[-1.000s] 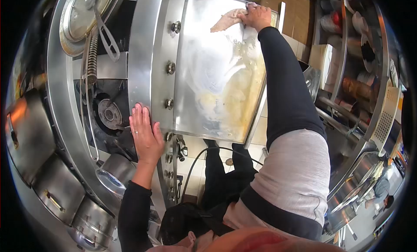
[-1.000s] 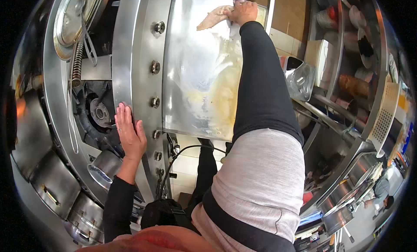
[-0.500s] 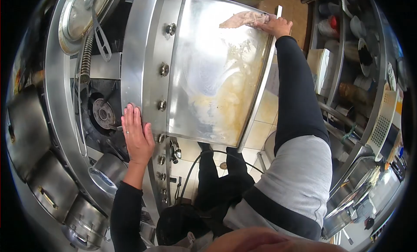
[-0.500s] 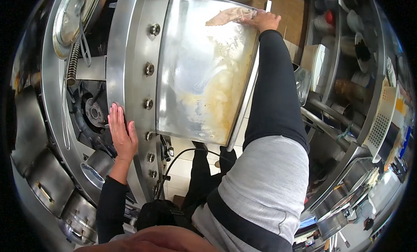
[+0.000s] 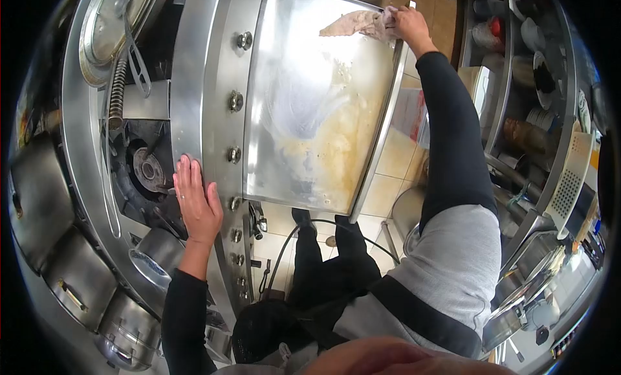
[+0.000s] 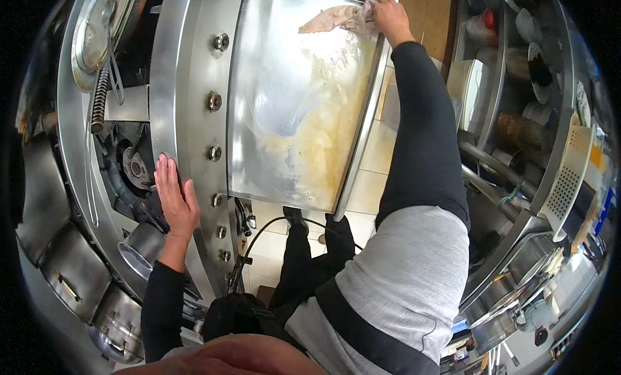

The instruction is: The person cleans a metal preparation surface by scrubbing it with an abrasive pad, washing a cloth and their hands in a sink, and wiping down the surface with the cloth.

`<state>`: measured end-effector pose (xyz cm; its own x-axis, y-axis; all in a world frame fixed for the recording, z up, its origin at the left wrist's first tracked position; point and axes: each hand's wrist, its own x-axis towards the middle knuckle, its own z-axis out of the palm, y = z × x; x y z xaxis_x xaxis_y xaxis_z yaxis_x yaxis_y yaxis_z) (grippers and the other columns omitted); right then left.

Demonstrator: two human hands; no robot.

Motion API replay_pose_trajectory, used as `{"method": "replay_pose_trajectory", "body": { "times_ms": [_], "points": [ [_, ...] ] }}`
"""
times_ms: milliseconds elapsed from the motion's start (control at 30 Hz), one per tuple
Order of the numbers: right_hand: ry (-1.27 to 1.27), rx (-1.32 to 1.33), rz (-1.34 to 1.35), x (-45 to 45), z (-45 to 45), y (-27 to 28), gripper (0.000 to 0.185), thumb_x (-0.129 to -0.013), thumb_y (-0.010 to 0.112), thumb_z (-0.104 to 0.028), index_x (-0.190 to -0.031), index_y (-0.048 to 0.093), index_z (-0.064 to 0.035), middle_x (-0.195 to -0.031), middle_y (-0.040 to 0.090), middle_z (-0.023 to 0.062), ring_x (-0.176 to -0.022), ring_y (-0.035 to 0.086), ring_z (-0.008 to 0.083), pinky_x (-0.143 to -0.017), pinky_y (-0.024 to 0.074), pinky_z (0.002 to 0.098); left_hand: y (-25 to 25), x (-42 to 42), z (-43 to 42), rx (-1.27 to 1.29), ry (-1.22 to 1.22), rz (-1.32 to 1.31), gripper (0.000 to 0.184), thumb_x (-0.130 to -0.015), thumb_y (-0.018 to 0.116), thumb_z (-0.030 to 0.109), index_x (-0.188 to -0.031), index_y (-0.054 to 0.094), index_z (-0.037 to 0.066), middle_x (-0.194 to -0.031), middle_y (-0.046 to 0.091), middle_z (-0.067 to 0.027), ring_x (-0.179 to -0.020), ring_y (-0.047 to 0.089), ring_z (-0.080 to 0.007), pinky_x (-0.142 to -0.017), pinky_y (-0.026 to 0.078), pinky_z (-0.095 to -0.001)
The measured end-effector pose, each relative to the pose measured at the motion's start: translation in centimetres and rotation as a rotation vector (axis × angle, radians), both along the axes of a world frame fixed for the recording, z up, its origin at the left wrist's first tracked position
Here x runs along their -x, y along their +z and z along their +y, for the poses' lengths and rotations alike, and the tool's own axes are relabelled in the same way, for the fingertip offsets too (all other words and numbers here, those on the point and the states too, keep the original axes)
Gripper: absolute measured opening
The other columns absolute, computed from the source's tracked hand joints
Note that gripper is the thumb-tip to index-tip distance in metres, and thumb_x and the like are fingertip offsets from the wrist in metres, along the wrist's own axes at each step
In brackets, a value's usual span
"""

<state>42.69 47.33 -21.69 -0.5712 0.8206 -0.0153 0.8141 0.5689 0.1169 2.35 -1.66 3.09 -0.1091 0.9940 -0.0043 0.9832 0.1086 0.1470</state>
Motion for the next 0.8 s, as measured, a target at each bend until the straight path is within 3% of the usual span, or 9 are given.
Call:
{"method": "replay_pose_trajectory", "body": {
  "times_ms": [133, 367, 400, 500, 667, 700, 733, 767, 800],
  "points": [
    [-0.063, 0.205, -0.200, 1.5, -3.1, 4.3, 0.047, -0.088, 0.055, -0.047, -0.120, 0.063, -0.0131, -0.114, 0.070, 0.0075, -0.114, 0.063, 0.0243, -0.093, 0.0490, 0.0444, -0.3, -0.1, -0.1, -0.010, -0.003, -0.001, 0.056, -0.098, 0.052, 0.013, -0.149, 0.036, -0.002, -0.156, 0.033, -0.0232, -0.146, 0.031, -0.0392, -0.119, 0.022, -0.0533],
    [-0.003, 0.206, -0.310, 1.1, -10.4, 1.6, 0.029, -0.093, 0.049, -0.030, -0.106, 0.070, -0.0138, -0.100, 0.074, 0.0048, -0.102, 0.065, 0.0241, -0.081, 0.0457, 0.0425, -0.3, 0.1, -0.2, -0.018, -0.005, 0.004, 0.054, -0.099, 0.051, 0.012, -0.149, 0.036, -0.001, -0.157, 0.033, -0.0218, -0.146, 0.031, -0.0385, -0.119, 0.021, -0.0524],
    [-0.026, 0.279, -0.325, 1.0, -11.7, 1.0, 0.042, -0.092, 0.050, -0.047, -0.113, 0.068, -0.0144, -0.108, 0.073, 0.0068, -0.105, 0.065, 0.0254, -0.083, 0.0491, 0.0422, -0.2, 0.0, -0.2, -0.016, -0.001, 0.008, 0.054, -0.099, 0.051, 0.012, -0.149, 0.036, -0.001, -0.157, 0.033, -0.0217, -0.146, 0.031, -0.0384, -0.119, 0.021, -0.0523],
    [-0.086, 0.534, -0.296, 1.7, -15.0, 2.4, 0.045, -0.090, 0.053, -0.047, -0.113, 0.066, -0.0100, -0.106, 0.072, 0.0128, -0.103, 0.067, 0.0334, -0.086, 0.0515, 0.0480, 0.0, 0.0, -0.1, -0.025, -0.006, -0.016, 0.054, -0.099, 0.051, 0.013, -0.149, 0.037, 0.000, -0.157, 0.034, -0.0216, -0.146, 0.031, -0.0382, -0.119, 0.022, -0.0519],
    [-0.233, 0.320, 0.117, 1.0, -9.1, 2.6, 0.050, -0.086, 0.062, -0.027, -0.131, 0.053, -0.0057, -0.094, 0.070, 0.0250, -0.089, 0.070, 0.0396, -0.079, 0.0561, 0.0485, -0.1, 0.0, -0.1, -0.042, -0.013, -0.012, 0.054, -0.099, 0.051, 0.013, -0.149, 0.037, -0.001, -0.156, 0.034, -0.0215, -0.146, 0.032, -0.0379, -0.119, 0.022, -0.0516],
    [-0.164, 0.177, 0.164, 1.2, -7.5, 2.0, 0.042, -0.091, 0.053, -0.027, -0.127, 0.055, -0.0045, -0.089, 0.070, 0.0251, -0.084, 0.071, 0.0411, -0.071, 0.0561, 0.0525, -0.2, 0.0, -0.1, -0.044, -0.013, -0.011, 0.054, -0.099, 0.051, 0.013, -0.149, 0.037, -0.001, -0.156, 0.034, -0.0215, -0.146, 0.032, -0.0378, -0.119, 0.022, -0.0515],
    [-0.272, 0.272, 0.233, 2.3, -5.7, 2.5, 0.048, -0.087, 0.061, -0.030, -0.126, 0.055, -0.0018, -0.094, 0.069, 0.0252, -0.084, 0.070, 0.0406, -0.072, 0.0555, 0.0496, -0.2, 0.0, -0.2, -0.040, -0.013, -0.008, 0.055, -0.098, 0.052, 0.013, -0.149, 0.037, -0.001, -0.156, 0.034, -0.0214, -0.146, 0.032, -0.0376, -0.119, 0.022, -0.0516],
    [0.066, 0.254, 0.016, 0.5, -1.0, -3.9, 0.041, -0.086, 0.058, -0.032, -0.112, 0.067, -0.0015, -0.105, 0.069, 0.0266, -0.094, 0.067, 0.0445, -0.083, 0.0542, 0.0483, -0.2, 0.0, -0.2, -0.040, -0.010, -0.005, 0.055, -0.098, 0.052, 0.013, -0.150, 0.037, 0.000, -0.157, 0.034, -0.0214, -0.146, 0.031, -0.0374, -0.119, 0.022, -0.0518],
    [-0.210, 0.486, 0.141, 2.6, -1.6, -2.1, 0.039, -0.088, 0.057, -0.034, -0.105, 0.069, -0.0015, -0.105, 0.069, 0.0262, -0.095, 0.067, 0.0439, -0.083, 0.0543, 0.0479, -0.3, 0.0, -0.2, -0.044, -0.008, -0.001, 0.056, -0.097, 0.052, 0.013, -0.150, 0.037, 0.000, -0.157, 0.033, -0.0214, -0.146, 0.031, -0.0372, -0.119, 0.023, -0.0519]
  ]
}}
